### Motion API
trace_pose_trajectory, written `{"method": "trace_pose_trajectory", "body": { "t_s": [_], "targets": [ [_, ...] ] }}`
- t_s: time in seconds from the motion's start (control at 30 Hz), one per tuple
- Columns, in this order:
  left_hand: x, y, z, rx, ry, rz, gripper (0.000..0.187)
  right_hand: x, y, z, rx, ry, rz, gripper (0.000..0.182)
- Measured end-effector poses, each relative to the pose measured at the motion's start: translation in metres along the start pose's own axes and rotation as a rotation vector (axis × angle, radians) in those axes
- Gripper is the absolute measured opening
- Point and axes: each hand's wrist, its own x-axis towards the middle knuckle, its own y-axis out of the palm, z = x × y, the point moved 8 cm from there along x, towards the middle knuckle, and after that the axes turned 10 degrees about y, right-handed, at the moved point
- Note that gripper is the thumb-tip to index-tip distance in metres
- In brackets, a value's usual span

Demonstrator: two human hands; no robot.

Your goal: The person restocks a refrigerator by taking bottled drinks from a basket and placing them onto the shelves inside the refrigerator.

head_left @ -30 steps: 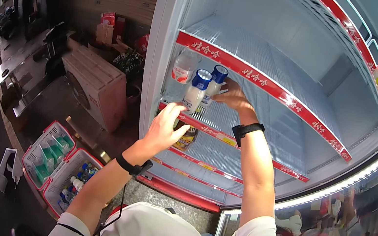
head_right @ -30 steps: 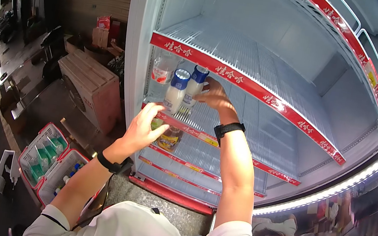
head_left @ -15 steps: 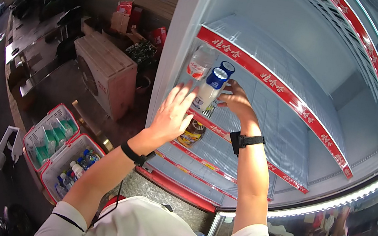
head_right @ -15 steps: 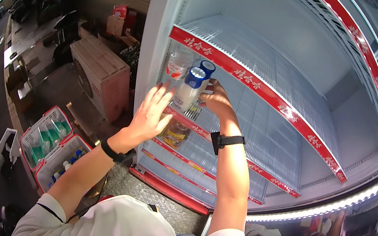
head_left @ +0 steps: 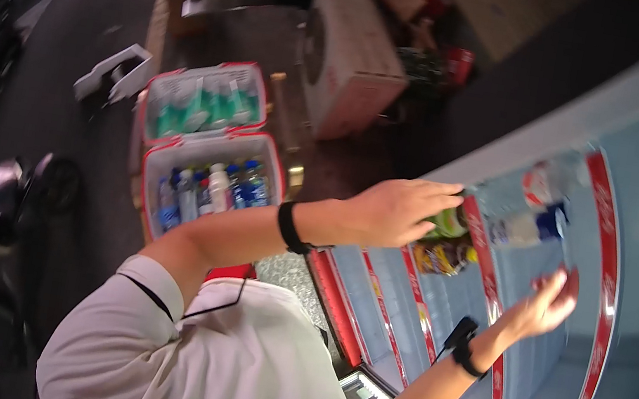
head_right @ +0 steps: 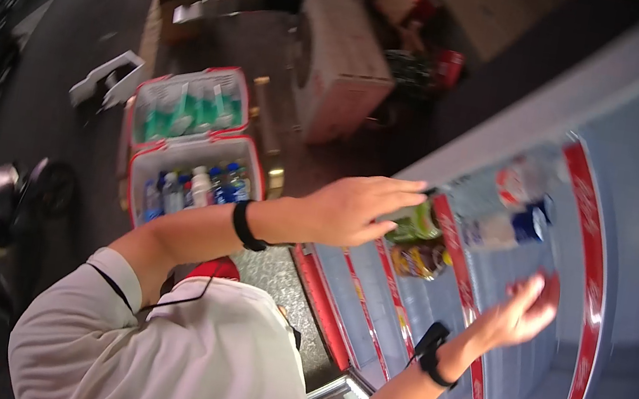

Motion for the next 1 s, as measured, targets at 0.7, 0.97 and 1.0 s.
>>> {"method": "trace_pose_trajectory", "body": {
  "t_s": [0.7,0.97,1.0],
  "targets": [
    [-0.545,-0.126,0.167,0.282,-1.863,0.055,0.097,-0.525,0.306,-0.191,-0.513,0.543,1.748,0.048],
    [-0.584,-0.125,0.189,-0.266,-1.808,-0.027,0.073,-0.542,0.282,-0.238,-0.467,1.1,1.608,0.059],
    [-0.578,-0.129,0.184,-0.265,-1.808,-0.007,0.073,-0.542,0.283,-0.236,-0.46,1.114,1.594,0.059]
  ]
}}
